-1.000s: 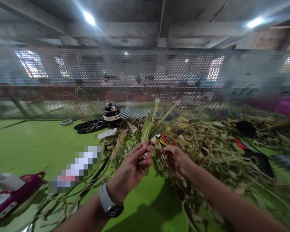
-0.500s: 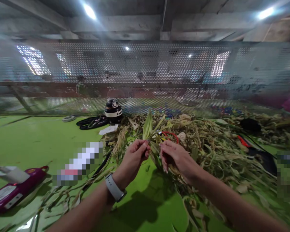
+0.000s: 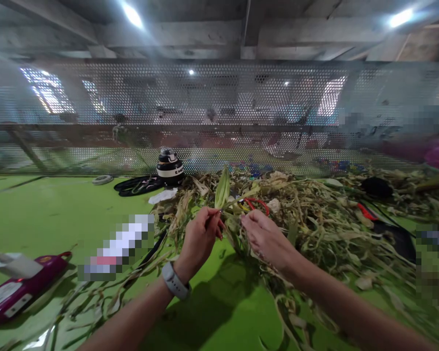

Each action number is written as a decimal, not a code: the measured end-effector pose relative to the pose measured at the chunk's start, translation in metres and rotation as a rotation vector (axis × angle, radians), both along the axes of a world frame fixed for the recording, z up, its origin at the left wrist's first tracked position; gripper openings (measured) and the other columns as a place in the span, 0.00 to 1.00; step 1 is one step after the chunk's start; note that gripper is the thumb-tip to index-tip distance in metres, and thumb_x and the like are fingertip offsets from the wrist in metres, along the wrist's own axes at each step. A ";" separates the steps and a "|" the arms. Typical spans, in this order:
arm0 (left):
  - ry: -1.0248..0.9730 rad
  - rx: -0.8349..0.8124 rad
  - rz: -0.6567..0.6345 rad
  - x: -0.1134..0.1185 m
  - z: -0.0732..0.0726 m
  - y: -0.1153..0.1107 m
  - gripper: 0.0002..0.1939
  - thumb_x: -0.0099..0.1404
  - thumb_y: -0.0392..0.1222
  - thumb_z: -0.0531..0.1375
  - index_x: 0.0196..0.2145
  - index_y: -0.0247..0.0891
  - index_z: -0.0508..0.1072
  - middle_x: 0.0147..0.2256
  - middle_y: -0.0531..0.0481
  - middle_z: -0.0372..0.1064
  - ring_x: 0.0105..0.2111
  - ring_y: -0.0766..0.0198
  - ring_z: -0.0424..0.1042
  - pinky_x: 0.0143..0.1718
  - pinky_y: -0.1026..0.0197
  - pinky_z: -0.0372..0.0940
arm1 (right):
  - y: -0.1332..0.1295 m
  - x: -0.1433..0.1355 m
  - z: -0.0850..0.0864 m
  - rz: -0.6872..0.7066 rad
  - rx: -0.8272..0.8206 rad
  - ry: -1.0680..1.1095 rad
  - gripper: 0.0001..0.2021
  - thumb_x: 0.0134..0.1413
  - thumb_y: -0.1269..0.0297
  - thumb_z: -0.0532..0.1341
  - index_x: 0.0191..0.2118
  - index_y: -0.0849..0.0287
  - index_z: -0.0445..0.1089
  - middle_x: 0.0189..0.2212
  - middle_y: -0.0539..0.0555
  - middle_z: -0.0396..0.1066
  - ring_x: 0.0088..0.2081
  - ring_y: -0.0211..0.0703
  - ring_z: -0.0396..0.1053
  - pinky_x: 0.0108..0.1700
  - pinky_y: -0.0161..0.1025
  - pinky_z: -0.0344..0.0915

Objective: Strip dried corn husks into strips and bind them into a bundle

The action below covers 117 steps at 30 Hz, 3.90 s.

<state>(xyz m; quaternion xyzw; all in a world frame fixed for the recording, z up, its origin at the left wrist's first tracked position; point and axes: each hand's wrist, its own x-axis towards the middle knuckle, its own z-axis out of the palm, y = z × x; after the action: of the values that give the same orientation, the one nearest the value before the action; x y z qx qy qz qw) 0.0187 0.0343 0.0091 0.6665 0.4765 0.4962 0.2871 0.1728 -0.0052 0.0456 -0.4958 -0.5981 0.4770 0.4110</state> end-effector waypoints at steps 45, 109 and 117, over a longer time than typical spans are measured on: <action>0.676 0.366 -0.148 0.001 -0.004 -0.013 0.12 0.64 0.34 0.47 0.42 0.34 0.68 0.30 0.46 0.70 0.25 0.64 0.68 0.27 0.63 0.63 | -0.006 0.003 0.008 0.085 0.309 -0.399 0.13 0.52 0.66 0.51 0.19 0.58 0.51 0.17 0.45 0.49 0.21 0.32 0.48 0.22 0.31 0.45; -0.918 -0.718 -0.431 0.008 -0.013 -0.007 0.06 0.48 0.35 0.67 0.27 0.37 0.75 0.32 0.51 0.72 0.35 0.66 0.68 0.36 0.65 0.60 | 0.017 0.018 0.005 0.204 -0.020 -0.150 0.08 0.48 0.64 0.58 0.29 0.65 0.70 0.21 0.47 0.62 0.23 0.31 0.55 0.27 0.31 0.53; -0.942 -0.723 -0.395 0.010 -0.013 -0.008 0.07 0.46 0.35 0.69 0.27 0.36 0.76 0.28 0.52 0.73 0.30 0.69 0.67 0.34 0.67 0.60 | 0.022 0.017 -0.010 0.227 0.073 -0.096 0.10 0.47 0.62 0.60 0.30 0.65 0.71 0.22 0.48 0.64 0.24 0.33 0.57 0.27 0.31 0.54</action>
<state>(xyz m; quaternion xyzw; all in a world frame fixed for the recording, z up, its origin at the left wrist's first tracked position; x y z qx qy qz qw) 0.0290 0.0260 -0.0036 0.3123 0.3043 0.4819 0.7600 0.1903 0.0163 0.0361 -0.4318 -0.6863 0.4741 0.3431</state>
